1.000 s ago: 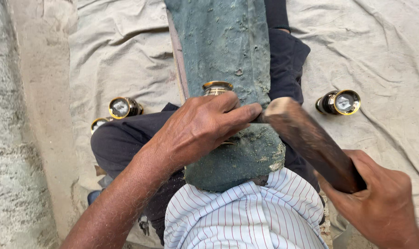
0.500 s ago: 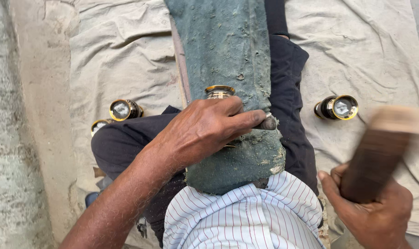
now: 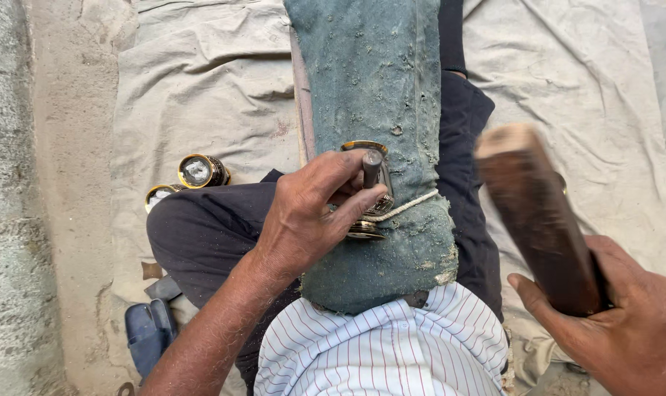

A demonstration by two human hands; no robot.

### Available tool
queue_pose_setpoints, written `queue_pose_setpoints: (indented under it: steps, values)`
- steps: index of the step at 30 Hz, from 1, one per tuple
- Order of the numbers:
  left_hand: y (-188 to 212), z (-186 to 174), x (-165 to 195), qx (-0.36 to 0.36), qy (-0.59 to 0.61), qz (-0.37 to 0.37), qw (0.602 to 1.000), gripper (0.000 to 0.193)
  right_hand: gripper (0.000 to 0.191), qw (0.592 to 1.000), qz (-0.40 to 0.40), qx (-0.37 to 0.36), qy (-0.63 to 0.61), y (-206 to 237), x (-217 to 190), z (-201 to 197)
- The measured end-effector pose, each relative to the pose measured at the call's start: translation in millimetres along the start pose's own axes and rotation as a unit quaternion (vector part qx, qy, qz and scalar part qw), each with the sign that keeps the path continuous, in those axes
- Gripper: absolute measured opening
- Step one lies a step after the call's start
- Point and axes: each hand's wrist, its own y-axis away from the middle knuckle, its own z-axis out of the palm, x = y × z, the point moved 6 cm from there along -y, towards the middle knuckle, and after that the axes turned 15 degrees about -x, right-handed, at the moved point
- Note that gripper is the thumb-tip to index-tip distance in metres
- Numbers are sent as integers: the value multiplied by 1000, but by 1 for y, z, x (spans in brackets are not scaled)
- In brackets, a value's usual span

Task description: The person sits on a tarp and uses a hammer and chisel to shape a small metal cup placed on a padded block. They repeatedly strike the chisel against the cup's rim and body, rotating the cup between strikes to work around its circumference.

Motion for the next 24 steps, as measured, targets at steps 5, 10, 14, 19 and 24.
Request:
queue_pose_setpoints:
  steps: [5, 10, 14, 19, 24]
  values:
    - [3, 3, 11, 20, -59, 50, 997, 39, 44, 993, -106, 42, 14, -1, -31, -30]
    - [2, 6, 12, 13, -59, 62, 996, 45, 42, 995, -65, 59, 42, -6, -32, -42]
    - [1, 6, 10, 14, -80, 71, 994, 45, 45, 989, -83, 5, 125, -12, -38, -40]
    - [0, 6, 7, -1, -58, 71, 996, 44, 41, 995, -13, 2, 95, -10, -29, -39]
    - [-3, 8, 6, -19, -57, 88, 994, 44, 38, 996, -27, 25, 81, -6, -30, -40]
